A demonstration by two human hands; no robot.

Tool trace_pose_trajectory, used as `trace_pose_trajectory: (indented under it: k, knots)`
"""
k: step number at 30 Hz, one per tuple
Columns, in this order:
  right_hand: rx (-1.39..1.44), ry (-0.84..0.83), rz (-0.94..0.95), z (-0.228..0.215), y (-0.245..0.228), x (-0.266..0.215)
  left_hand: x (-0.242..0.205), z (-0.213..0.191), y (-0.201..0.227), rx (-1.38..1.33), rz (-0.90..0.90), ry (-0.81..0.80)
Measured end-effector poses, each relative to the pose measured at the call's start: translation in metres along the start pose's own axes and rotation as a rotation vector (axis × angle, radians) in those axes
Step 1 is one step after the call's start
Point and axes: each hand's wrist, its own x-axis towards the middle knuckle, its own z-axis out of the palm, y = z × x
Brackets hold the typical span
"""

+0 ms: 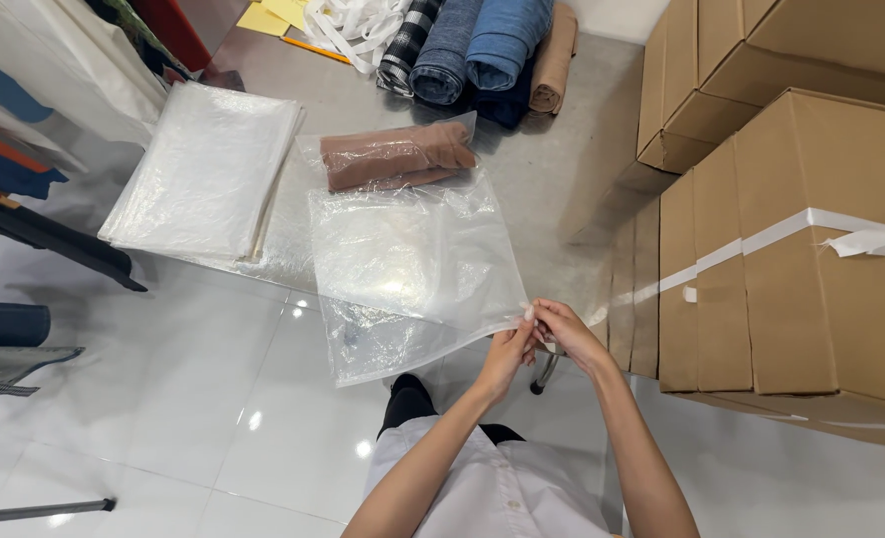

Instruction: The person places folded brown garments into clear plastic bags on a metal table. They smooth the bags and fold the edges to secure the items. The person repeats this process with another garment.

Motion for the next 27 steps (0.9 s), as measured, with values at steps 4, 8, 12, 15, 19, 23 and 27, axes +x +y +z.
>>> trace_pose_trajectory:
  k: [4,8,12,15,19,23,27]
  knots:
    - [0.012,0.003,0.023,0.008,-0.014,-0.014,-0.012,0.002,0.020,-0.049,-0.013,-0.003]
    - [-0.040,-0.060,0.010,0.013,-0.024,-0.021,-0.013,0.000,0.018,-0.107,-0.057,-0.009]
    - [0.284,0.027,-0.046,0.013,0.013,0.003,-0.017,0.010,0.039,-0.164,-0.025,-0.004]
    - [0.430,0.053,-0.074,0.022,0.026,0.007,-0.014,0.005,0.034,-0.249,-0.048,0.068]
    - [0.591,0.032,-0.043,0.039,0.004,-0.012,-0.008,0.003,0.027,-0.305,-0.054,0.149]
    - [0.498,0.076,-0.026,0.049,-0.012,-0.024,-0.004,-0.002,0.020,-0.349,-0.051,0.190]
    - [0.377,0.141,-0.009,0.048,-0.019,-0.034,-0.020,0.009,0.039,-0.300,-0.092,0.137]
